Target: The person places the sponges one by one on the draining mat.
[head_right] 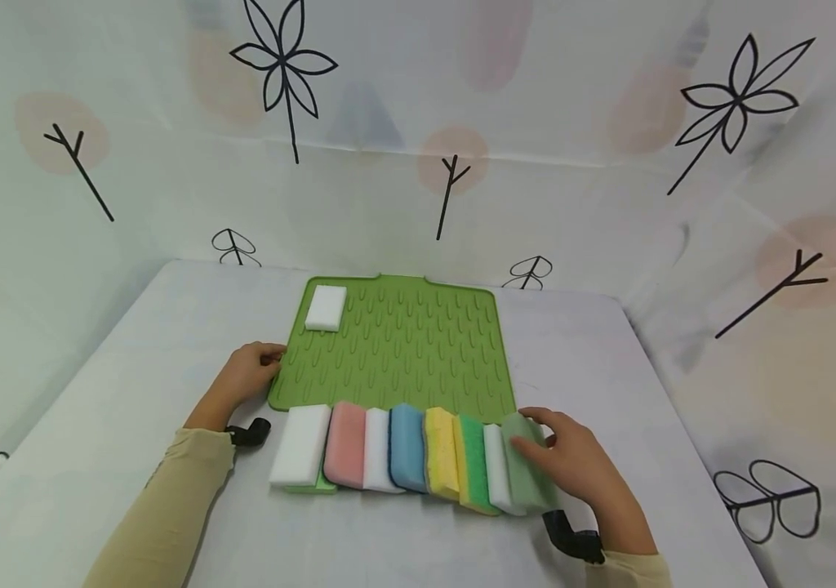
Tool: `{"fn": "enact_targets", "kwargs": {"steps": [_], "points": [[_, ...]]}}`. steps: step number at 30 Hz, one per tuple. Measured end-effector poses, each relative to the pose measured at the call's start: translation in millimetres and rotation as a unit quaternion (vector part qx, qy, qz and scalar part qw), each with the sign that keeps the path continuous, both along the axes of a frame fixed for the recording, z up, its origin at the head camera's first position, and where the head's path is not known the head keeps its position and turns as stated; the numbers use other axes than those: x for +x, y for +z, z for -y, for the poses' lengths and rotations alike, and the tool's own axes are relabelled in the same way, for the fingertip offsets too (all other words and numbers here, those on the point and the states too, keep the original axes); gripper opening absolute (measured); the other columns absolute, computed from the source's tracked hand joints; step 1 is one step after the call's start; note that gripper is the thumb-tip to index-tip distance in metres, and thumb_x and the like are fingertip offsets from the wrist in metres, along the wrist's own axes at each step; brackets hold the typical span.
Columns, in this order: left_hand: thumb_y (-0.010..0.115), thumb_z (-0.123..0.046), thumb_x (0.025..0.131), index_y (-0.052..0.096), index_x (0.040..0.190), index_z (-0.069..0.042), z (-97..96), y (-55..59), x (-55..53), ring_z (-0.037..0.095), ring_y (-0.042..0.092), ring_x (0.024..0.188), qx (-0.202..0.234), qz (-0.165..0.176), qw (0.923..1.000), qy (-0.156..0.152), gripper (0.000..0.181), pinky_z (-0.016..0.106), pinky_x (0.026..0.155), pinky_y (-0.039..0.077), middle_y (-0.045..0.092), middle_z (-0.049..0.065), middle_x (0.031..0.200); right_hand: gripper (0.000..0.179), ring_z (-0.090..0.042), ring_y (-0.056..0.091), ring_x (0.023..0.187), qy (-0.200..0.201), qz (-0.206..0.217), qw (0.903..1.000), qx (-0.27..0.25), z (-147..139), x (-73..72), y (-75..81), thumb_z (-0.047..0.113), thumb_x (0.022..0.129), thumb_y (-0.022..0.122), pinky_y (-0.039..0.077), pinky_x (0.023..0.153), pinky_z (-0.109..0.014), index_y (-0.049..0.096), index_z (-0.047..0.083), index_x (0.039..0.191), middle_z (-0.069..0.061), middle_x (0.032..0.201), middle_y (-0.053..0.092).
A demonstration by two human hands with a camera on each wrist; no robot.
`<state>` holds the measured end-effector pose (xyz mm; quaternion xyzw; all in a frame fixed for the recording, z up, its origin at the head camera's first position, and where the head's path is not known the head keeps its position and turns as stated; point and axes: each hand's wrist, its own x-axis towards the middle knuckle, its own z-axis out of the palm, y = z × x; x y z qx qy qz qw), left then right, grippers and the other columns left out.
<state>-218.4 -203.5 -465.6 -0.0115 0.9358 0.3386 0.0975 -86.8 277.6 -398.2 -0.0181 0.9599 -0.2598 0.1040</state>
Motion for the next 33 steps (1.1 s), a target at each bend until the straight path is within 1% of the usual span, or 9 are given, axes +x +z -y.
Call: {"fn": "enact_targets", "kwargs": {"steps": [8,14,17,22,30,33], "points": [[0.048,-0.013,0.095,0.052,0.138,-0.003,-0.3,0.1,0.0,0.033,0.056,0.117,0.0,-0.007,1.0,-0.004,0.044,0.048,0.099,0.048,0.058,0.019,0.127,0.062,-0.025,0.065,0.098,0.018,-0.028,0.9994,0.008,5.9,-7.9,10.9,0.055,0.088,0.062,0.052,0.067,-0.034,0.055,0.016,0.135,-0.017,0.133,0.058],[0.049,-0.013,0.095,0.053,0.137,-0.002,0.6,-3.1,-0.7,0.035,0.056,0.119,-0.005,-0.014,0.9999,-0.008,0.043,0.049,0.1,0.047,0.058,0.02,0.129,0.057,-0.027,0.064,0.101,0.046,-0.058,0.9972,-0.001,12.8,-16.5,21.6,0.05,0.09,0.061,0.053,0.071,-0.038,0.055,0.016,0.135,-0.015,0.135,0.058],[0.049,-0.013,0.094,0.053,0.136,-0.002,0.7,-3.8,-0.1,0.035,0.056,0.119,-0.004,-0.017,0.9998,-0.01,0.043,0.049,0.1,0.047,0.058,0.02,0.129,0.056,-0.028,0.064,0.101,0.057,-0.063,0.9964,-0.006,17.6,-21.1,25.4,0.05,0.091,0.06,0.054,0.071,-0.039,0.054,0.016,0.135,-0.014,0.135,0.058],[0.049,-0.011,0.093,0.055,0.135,-0.001,0.1,-3.2,1.2,0.035,0.057,0.116,-0.004,-0.026,0.9996,-0.013,0.043,0.049,0.097,0.048,0.059,0.021,0.127,0.056,-0.027,0.063,0.102,0.065,-0.064,0.9957,-0.013,26.5,-29.6,32.3,0.049,0.091,0.061,0.052,0.072,-0.037,0.054,0.016,0.135,-0.012,0.135,0.058],[0.048,-0.013,0.094,0.053,0.136,-0.002,0.7,-2.2,1.3,0.035,0.056,0.118,-0.005,-0.019,0.9998,-0.007,0.044,0.049,0.1,0.047,0.058,0.02,0.128,0.057,-0.026,0.062,0.102,0.086,-0.073,0.9935,-0.009,46.5,-46.1,38.7,0.051,0.091,0.06,0.051,0.07,-0.034,0.055,0.016,0.136,-0.01,0.135,0.058],[0.048,-0.013,0.094,0.053,0.137,-0.002,1.3,-1.4,1.2,0.035,0.056,0.118,-0.005,-0.019,0.9998,-0.008,0.044,0.05,0.1,0.047,0.057,0.021,0.129,0.057,-0.026,0.062,0.102,0.094,-0.076,0.9926,-0.013,54.4,-52.6,41.3,0.05,0.091,0.06,0.052,0.07,-0.034,0.055,0.016,0.136,-0.01,0.135,0.058]]}}
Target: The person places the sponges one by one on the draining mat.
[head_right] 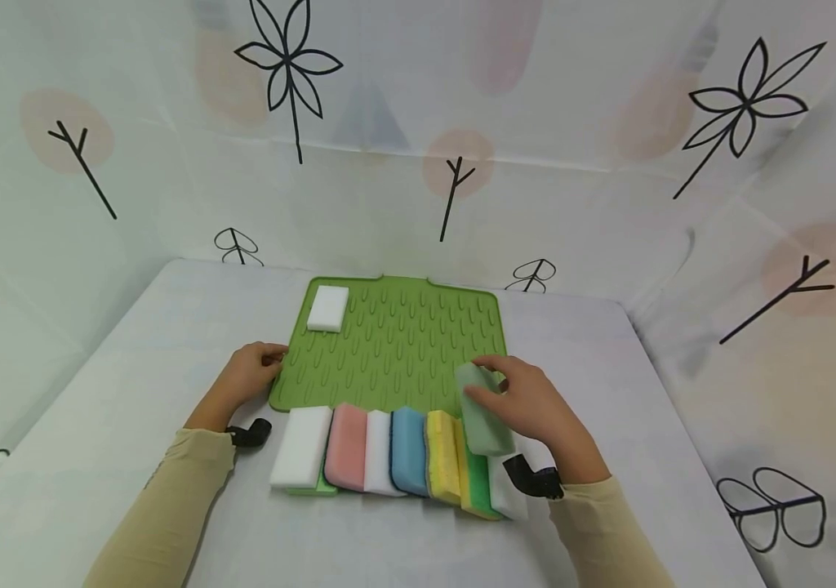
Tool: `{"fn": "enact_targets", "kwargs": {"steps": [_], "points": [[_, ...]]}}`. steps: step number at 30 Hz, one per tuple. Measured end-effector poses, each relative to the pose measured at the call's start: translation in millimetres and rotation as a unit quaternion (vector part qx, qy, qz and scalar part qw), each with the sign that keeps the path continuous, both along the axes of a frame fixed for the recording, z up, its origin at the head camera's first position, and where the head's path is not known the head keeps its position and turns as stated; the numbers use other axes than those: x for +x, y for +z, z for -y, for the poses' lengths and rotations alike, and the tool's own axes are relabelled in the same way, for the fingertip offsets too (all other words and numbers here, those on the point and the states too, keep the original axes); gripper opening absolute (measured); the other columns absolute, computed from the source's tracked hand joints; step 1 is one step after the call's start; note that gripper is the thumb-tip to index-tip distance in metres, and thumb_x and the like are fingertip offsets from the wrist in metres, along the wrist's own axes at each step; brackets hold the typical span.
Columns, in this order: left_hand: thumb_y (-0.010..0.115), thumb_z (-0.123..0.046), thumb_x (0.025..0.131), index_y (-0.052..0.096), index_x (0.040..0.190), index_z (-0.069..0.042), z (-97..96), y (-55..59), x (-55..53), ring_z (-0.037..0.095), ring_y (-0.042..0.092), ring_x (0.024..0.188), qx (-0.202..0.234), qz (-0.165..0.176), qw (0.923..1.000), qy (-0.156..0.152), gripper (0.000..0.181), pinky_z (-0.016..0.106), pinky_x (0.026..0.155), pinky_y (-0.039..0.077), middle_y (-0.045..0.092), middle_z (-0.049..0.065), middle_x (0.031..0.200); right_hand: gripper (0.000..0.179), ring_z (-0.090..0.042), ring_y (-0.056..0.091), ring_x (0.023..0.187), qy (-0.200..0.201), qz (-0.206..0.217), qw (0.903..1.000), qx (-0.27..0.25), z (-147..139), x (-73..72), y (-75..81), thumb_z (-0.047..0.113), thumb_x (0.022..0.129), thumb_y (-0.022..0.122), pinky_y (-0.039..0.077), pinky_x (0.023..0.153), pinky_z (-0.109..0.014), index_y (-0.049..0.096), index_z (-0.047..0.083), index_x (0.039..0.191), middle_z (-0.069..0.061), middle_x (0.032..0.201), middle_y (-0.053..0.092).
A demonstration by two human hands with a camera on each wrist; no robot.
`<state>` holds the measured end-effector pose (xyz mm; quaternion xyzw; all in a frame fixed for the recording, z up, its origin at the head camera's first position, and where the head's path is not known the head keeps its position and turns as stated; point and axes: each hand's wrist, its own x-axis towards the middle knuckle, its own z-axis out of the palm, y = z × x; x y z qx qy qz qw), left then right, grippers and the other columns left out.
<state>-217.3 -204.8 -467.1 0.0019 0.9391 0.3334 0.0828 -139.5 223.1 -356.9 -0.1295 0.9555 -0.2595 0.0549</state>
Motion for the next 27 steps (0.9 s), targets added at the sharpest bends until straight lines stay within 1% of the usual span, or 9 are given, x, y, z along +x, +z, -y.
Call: {"fn": "enact_targets", "kwargs": {"steps": [3,7,14,20,27], "points": [[0.048,-0.012,0.094,0.053,0.137,-0.002,0.1,0.7,0.1,0.035,0.055,0.118,-0.001,0.0,1.0,-0.002,0.044,0.05,0.1,0.047,0.057,0.021,0.129,0.057,-0.027,0.062,0.103,0.004,-0.001,1.0,-0.006,7.4,-5.6,2.2,0.051,0.091,0.06,0.053,0.072,-0.037,0.055,0.016,0.136,-0.01,0.135,0.058],[0.048,-0.013,0.094,0.052,0.138,-0.002,0.3,2.8,-0.9,0.036,0.054,0.121,0.0,0.009,1.0,0.0,0.045,0.051,0.102,0.045,0.056,0.021,0.13,0.056,-0.029,0.062,0.105,0.009,0.003,0.9999,-0.013,18.2,-14.1,4.1,0.048,0.091,0.06,0.054,0.074,-0.04,0.054,0.017,0.137,-0.011,0.135,0.058],[0.048,-0.013,0.095,0.051,0.138,-0.002,-0.4,5.2,-2.1,0.036,0.053,0.121,0.001,0.015,0.9999,0.0,0.045,0.051,0.103,0.045,0.056,0.021,0.131,0.054,-0.028,0.062,0.107,0.012,0.007,0.9996,-0.025,37.5,-28.7,7.0,0.047,0.091,0.062,0.054,0.078,-0.041,0.054,0.021,0.137,-0.006,0.136,0.058],[0.048,-0.013,0.096,0.051,0.138,-0.002,-0.6,4.4,-1.5,0.036,0.053,0.122,-0.002,0.014,0.9999,0.0,0.044,0.05,0.103,0.045,0.056,0.021,0.131,0.053,-0.027,0.062,0.108,0.017,0.009,0.9994,-0.03,51.4,-40.3,8.6,0.048,0.091,0.06,0.055,0.076,-0.038,0.053,0.023,0.137,-0.006,0.134,0.059],[0.048,-0.013,0.095,0.051,0.138,-0.001,0.3,2.8,-1.5,0.037,0.052,0.124,0.0,0.014,0.9999,-0.004,0.044,0.051,0.104,0.044,0.055,0.021,0.133,0.055,-0.028,0.061,0.111,0.022,0.021,0.999,-0.032,66.7,-49.9,11.1,0.05,0.091,0.059,0.054,0.083,-0.043,0.052,0.022,0.139,-0.007,0.137,0.055]]}}
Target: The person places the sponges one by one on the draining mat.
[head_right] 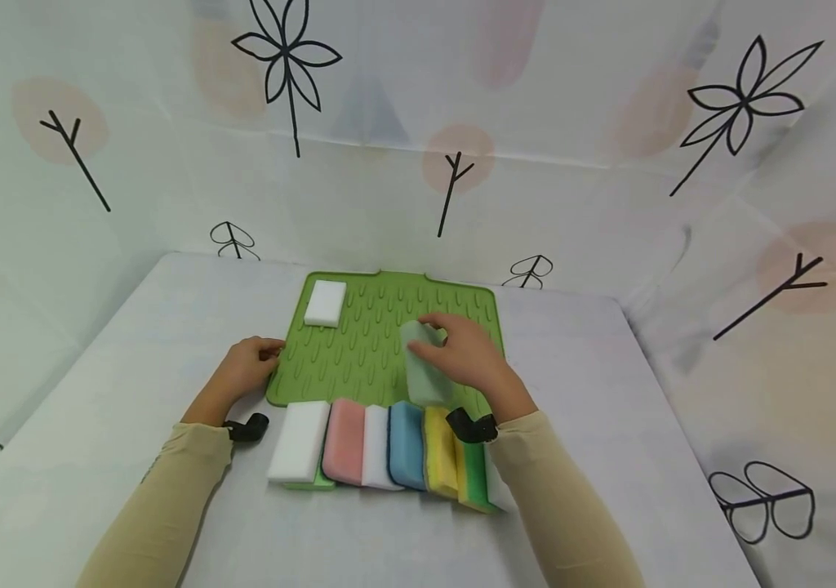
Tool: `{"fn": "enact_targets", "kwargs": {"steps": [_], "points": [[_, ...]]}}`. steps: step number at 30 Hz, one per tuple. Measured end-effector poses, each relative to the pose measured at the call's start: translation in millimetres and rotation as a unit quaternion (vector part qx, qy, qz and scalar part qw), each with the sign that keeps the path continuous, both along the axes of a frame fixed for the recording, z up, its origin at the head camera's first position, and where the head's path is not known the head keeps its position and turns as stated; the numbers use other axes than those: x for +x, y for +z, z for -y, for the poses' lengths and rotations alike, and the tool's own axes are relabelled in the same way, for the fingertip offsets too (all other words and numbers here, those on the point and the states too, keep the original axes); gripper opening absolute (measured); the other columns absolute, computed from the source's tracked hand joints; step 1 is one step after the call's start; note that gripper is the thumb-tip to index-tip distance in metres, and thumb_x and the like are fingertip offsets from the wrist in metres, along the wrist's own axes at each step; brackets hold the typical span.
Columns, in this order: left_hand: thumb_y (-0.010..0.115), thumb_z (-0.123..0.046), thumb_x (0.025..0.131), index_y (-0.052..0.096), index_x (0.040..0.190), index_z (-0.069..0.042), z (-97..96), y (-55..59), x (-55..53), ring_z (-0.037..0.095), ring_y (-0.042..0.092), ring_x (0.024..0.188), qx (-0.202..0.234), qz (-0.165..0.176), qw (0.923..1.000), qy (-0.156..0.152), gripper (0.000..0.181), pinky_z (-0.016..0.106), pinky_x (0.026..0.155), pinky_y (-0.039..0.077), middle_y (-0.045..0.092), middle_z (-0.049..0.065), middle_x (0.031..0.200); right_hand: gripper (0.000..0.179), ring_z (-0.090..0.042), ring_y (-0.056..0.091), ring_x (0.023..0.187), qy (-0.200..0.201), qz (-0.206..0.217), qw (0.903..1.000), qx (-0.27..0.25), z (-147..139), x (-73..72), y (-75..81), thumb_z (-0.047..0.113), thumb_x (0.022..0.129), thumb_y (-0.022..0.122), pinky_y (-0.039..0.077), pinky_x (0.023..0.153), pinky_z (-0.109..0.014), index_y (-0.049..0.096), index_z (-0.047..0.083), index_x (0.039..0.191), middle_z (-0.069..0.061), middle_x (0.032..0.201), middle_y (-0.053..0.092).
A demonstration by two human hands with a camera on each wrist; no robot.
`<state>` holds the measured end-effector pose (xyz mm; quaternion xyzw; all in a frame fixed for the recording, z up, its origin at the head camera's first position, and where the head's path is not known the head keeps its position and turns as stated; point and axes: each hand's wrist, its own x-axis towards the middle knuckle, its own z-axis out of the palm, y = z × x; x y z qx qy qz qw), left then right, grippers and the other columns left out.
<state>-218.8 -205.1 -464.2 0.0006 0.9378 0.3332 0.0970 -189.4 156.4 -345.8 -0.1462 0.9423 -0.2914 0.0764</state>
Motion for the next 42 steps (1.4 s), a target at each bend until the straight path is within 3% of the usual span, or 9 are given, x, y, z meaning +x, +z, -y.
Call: {"fn": "enact_targets", "kwargs": {"steps": [11,22,34,42], "points": [[0.047,-0.013,0.096,0.05,0.139,-0.002,0.4,-0.1,-0.7,0.036,0.053,0.123,-0.004,-0.001,1.0,0.002,0.045,0.051,0.104,0.044,0.055,0.021,0.132,0.055,-0.028,0.063,0.108,0.013,-0.004,0.9996,0.026,29.7,-17.6,3.7,0.051,0.091,0.058,0.055,0.082,-0.042,0.052,0.023,0.139,-0.007,0.136,0.057],[0.047,-0.013,0.095,0.051,0.138,-0.002,0.0,-1.9,0.4,0.034,0.055,0.119,-0.002,-0.004,1.0,0.006,0.045,0.049,0.1,0.047,0.058,0.02,0.129,0.057,-0.03,0.052,0.127,0.024,0.014,0.9989,0.037,60.1,-29.5,3.4,0.051,0.091,0.057,0.048,0.098,-0.049,0.051,0.023,0.14,-0.008,0.14,0.055],[0.047,-0.013,0.095,0.051,0.137,-0.001,-0.8,-2.2,0.9,0.032,0.056,0.115,-0.005,-0.01,0.9999,0.003,0.044,0.048,0.098,0.048,0.058,0.02,0.128,0.058,-0.028,0.052,0.127,0.031,0.022,0.9978,0.055,85.0,-42.6,-1.2,0.052,0.091,0.056,0.051,0.096,-0.046,0.05,0.022,0.14,-0.009,0.142,0.053],[0.048,-0.013,0.095,0.051,0.138,-0.001,-1.7,-1.9,0.5,0.034,0.054,0.12,-0.001,-0.002,1.0,0.005,0.045,0.05,0.103,0.045,0.057,0.021,0.131,0.056,-0.024,0.057,0.116,0.032,0.02,0.9981,0.048,104.3,-50.1,-7.5,0.05,0.091,0.058,0.056,0.082,-0.039,0.053,0.019,0.138,-0.008,0.136,0.057]]}}
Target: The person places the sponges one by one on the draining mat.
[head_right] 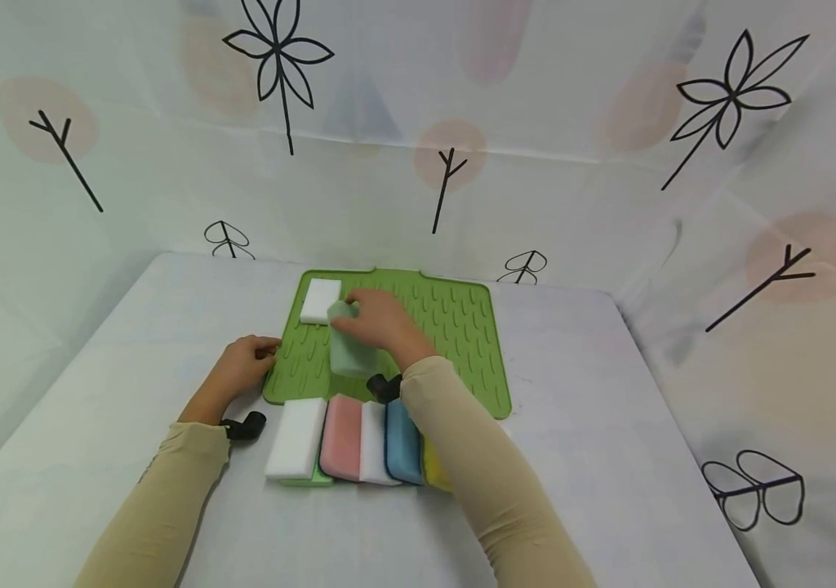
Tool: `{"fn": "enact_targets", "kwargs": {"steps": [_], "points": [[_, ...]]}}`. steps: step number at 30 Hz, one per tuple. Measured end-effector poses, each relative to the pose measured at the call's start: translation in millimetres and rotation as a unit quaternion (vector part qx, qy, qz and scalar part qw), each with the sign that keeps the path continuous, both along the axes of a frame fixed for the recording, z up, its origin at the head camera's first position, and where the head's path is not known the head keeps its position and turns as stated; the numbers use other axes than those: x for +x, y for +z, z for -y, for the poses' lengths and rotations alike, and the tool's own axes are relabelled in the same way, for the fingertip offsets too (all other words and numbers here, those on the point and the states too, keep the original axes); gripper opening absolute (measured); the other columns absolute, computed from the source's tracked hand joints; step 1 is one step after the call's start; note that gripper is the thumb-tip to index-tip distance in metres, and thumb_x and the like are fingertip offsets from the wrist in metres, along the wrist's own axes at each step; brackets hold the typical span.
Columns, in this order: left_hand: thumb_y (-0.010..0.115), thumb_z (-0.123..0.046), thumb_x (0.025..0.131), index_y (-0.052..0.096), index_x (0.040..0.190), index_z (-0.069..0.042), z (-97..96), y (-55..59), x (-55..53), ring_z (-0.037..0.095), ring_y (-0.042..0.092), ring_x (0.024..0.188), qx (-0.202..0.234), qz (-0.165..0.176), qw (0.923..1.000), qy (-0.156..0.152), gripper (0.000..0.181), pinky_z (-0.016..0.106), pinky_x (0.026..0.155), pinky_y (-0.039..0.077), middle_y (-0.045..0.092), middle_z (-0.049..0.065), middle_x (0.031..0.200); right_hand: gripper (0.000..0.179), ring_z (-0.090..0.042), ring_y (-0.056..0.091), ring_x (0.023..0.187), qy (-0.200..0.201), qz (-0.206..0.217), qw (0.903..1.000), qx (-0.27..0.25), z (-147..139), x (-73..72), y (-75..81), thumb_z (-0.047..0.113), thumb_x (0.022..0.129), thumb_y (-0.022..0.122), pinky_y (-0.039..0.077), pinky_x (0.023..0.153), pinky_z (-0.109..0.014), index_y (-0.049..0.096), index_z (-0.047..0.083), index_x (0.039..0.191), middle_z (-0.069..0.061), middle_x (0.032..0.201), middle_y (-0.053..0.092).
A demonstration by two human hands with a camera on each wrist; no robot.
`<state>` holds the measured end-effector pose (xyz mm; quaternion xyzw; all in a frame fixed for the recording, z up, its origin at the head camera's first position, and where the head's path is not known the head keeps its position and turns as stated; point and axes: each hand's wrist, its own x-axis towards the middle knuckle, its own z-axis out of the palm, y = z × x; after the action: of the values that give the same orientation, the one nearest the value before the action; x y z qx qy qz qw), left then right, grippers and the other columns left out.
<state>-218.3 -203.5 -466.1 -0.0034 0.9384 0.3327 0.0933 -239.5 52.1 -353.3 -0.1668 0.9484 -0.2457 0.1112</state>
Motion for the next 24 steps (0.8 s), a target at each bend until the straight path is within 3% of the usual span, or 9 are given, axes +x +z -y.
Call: {"fn": "enact_targets", "kwargs": {"steps": [24], "points": [[0.048,-0.012,0.094,0.052,0.137,-0.001,1.3,3.2,1.6,0.032,0.056,0.112,0.0,-0.008,0.9999,-0.011,0.044,0.049,0.099,0.047,0.059,0.02,0.124,0.056,-0.021,0.06,0.11,-0.017,0.007,0.9998,0.009,48.1,-9.3,-16.9,0.047,0.092,0.058,0.053,0.091,-0.038,0.054,0.011,0.135,-0.008,0.129,0.062]]}}
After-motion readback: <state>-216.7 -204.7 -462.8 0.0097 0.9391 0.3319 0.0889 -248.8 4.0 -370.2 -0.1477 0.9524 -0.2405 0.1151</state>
